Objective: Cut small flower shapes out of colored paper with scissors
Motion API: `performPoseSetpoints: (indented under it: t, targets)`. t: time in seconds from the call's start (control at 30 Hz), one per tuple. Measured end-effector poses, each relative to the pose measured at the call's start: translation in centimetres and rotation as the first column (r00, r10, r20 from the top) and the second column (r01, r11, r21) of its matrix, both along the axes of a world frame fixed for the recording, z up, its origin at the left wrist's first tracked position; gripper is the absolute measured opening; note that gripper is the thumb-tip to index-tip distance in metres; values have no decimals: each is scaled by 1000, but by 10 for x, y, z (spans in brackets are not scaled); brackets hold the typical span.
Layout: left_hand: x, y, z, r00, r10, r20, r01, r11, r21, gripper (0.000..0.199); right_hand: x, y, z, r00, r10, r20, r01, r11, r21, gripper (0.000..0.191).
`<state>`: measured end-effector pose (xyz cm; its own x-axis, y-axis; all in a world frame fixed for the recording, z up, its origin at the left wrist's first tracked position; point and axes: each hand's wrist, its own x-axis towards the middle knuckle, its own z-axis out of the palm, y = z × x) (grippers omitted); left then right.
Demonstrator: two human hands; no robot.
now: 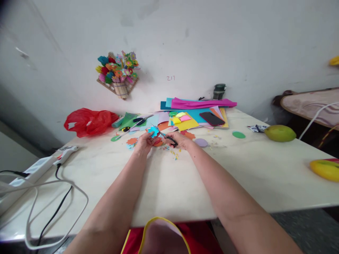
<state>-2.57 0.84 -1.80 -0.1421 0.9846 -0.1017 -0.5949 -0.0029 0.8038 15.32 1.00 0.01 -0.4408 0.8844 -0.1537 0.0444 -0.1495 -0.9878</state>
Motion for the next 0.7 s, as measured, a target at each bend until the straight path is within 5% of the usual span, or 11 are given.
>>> performPoseSetpoints:
  t: [0.7]
  targets:
    - [11,0,3,1000,19,-2,-18,998,68,19,4,6,-9,999,27,-22,-23,984,174,13]
